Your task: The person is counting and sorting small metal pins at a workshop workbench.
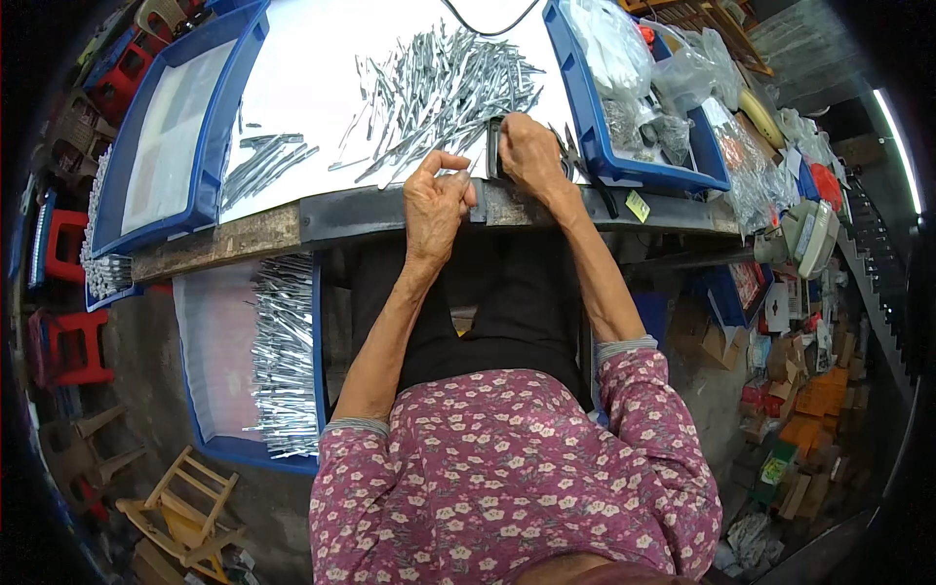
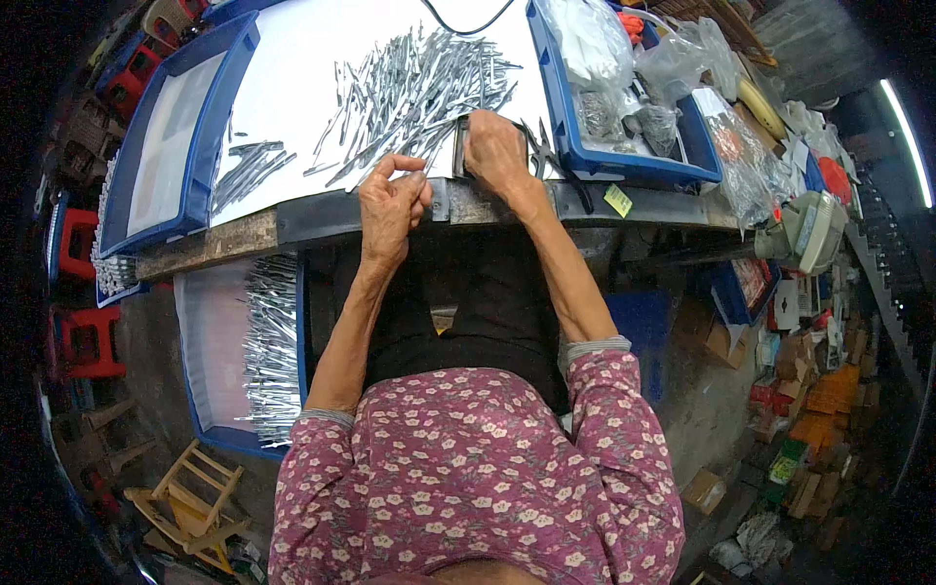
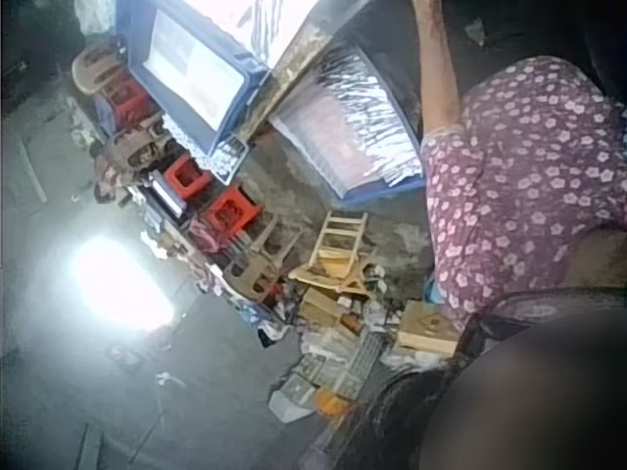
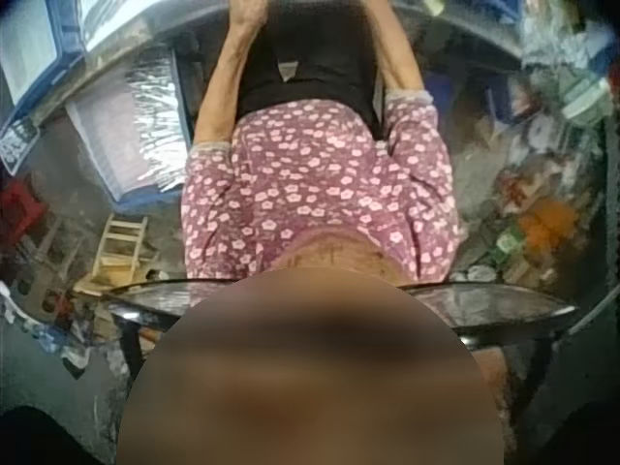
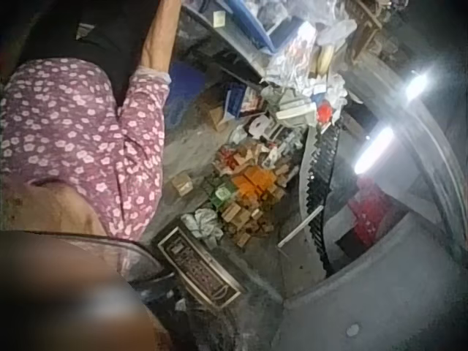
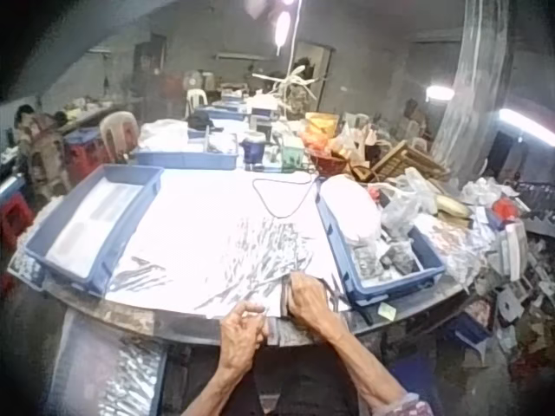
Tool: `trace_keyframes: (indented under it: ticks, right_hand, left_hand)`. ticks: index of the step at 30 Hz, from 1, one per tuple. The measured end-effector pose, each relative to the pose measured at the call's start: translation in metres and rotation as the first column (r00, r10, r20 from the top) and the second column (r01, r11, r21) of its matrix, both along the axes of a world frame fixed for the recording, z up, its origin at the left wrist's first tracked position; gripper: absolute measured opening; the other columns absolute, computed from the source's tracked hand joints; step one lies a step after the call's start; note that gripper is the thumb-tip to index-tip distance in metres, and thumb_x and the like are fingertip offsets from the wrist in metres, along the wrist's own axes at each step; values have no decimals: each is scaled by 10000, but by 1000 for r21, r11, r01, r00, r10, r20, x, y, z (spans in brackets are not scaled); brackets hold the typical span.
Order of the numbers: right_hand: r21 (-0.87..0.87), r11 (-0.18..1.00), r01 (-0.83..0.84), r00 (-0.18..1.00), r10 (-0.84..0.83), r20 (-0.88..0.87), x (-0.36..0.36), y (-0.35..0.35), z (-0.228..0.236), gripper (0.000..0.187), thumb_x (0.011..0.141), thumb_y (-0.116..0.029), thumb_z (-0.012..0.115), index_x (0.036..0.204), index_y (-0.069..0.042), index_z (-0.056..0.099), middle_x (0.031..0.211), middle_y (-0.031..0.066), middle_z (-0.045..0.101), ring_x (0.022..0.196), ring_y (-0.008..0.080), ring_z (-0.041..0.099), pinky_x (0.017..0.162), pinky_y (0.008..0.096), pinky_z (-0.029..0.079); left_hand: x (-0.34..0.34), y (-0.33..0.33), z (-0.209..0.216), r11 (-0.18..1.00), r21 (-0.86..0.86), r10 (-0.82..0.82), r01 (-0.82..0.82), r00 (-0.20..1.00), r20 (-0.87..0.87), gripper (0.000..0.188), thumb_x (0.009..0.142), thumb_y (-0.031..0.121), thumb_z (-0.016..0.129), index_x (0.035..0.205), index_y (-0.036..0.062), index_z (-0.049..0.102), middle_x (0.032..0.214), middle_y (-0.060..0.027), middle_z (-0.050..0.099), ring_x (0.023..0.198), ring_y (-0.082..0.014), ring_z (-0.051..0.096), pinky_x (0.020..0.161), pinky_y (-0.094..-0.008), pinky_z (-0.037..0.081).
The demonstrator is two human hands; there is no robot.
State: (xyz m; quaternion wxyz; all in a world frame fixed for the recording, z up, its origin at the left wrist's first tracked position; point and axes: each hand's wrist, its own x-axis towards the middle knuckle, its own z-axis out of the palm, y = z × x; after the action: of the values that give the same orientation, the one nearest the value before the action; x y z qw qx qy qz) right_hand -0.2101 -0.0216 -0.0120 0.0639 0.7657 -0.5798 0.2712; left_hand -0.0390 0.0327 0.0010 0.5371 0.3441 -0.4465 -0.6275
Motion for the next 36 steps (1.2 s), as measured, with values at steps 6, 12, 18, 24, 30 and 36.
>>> trace_keyframes:
  ticks: [6,12,18,24,30,36]
  right_hand:
    - [225,972,-63,785,-91,613,4,25,21,80,768,-59,559,742,16,552,603,9,539,538,44,459,479,193,358]
    - [233,924,-301,412,-95,906,26,48,33,52,730,-26,617,766,-7,585,659,-19,559,570,20,466,518,163,359]
    - [196,910,-366,240,-111,964,36,50,29,95,721,-20,643,802,-6,596,703,-8,577,616,33,506,581,164,408]
    - [174,916,-362,302,-61,951,39,54,27,109,734,-16,644,833,2,602,718,10,596,636,45,537,599,168,434]
    - [161,928,-337,332,-43,942,39,54,23,119,736,-27,660,832,9,600,734,21,610,654,57,556,609,175,446]
    - [163,938,-306,372,-40,927,41,55,23,120,739,-29,665,830,10,597,738,24,613,652,58,559,598,176,449]
  left_hand:
    - [1,-1,3,997,80,-8,15,996,-92,65,835,27,501,896,11,516,566,-12,519,425,-10,367,363,-155,245]
    - [-3,-2,4,992,118,-26,44,989,-146,76,836,26,501,908,1,506,572,-27,516,415,-7,337,356,-152,231]
    - [-3,-3,4,994,104,-14,29,990,-140,85,832,24,499,912,-4,500,570,-26,510,412,-4,324,352,-153,212]
    - [-2,-2,4,994,107,-8,26,986,-165,88,827,23,503,910,-7,499,570,-27,505,406,-3,313,351,-155,208]
    - [-2,-3,2,994,102,-19,39,981,-193,90,830,21,500,915,-8,495,574,-30,503,404,-3,311,349,-156,203]
    - [1,-3,-2,995,85,-40,57,982,-186,112,841,56,519,933,-7,504,601,-31,507,419,-13,333,358,-149,228]
